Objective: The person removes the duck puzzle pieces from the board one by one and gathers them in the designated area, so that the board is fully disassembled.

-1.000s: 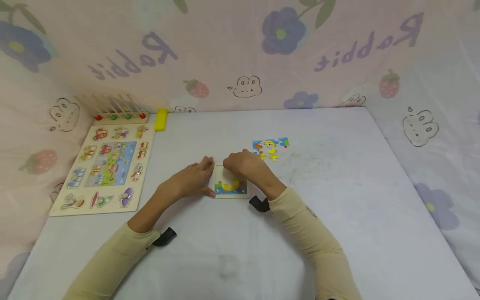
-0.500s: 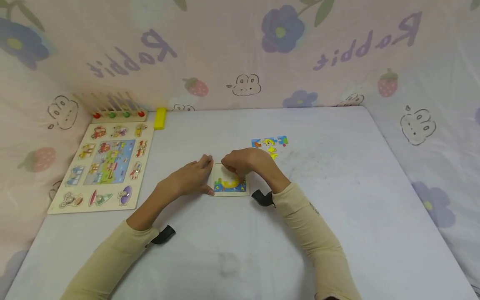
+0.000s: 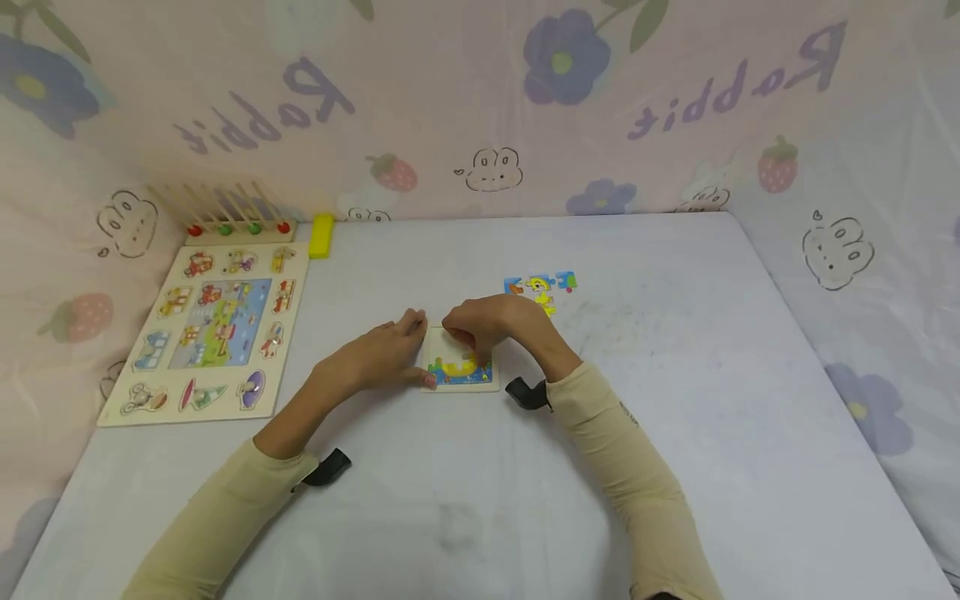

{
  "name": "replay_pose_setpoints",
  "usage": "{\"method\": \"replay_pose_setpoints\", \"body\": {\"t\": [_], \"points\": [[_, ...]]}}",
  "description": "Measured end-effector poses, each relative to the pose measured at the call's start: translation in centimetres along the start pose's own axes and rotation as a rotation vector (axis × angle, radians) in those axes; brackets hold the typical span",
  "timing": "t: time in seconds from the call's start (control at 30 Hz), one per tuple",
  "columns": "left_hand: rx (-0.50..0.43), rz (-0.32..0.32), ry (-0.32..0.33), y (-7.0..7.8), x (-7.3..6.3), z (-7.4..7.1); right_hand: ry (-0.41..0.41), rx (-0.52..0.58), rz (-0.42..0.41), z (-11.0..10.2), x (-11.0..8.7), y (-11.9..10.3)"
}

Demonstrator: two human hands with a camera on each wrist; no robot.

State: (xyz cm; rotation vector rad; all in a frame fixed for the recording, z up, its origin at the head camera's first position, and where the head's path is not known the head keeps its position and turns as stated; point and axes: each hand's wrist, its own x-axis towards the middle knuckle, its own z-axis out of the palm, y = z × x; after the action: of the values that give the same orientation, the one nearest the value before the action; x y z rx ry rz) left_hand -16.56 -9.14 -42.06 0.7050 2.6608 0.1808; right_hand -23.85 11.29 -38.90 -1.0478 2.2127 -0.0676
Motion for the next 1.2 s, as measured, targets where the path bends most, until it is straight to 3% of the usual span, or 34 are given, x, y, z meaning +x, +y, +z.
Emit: {"method": "replay_pose_setpoints", "body": {"t": [0.4,0.83,0.97,1.2], "points": [[0.052,-0.016,0.018,0.4,0.3,0.0,-0.031,0.006,-0.002,-0.2,0.1,0.4],[0.046,-0.042,-0.013,0.4,0.5,0.1,-0.041,0.065,-0.094,-0.1,0.6,1.2],[0.045,-0.027,-0.029,0.4,0.4,0.2,-0.081,0.064,-0.063,0.2,0.7,1.0],[0.053,-0.037,-0.015,0.5,0.3,0.1,-0.058,-0.010,0.002,0.1,0.7,0.3]]}}
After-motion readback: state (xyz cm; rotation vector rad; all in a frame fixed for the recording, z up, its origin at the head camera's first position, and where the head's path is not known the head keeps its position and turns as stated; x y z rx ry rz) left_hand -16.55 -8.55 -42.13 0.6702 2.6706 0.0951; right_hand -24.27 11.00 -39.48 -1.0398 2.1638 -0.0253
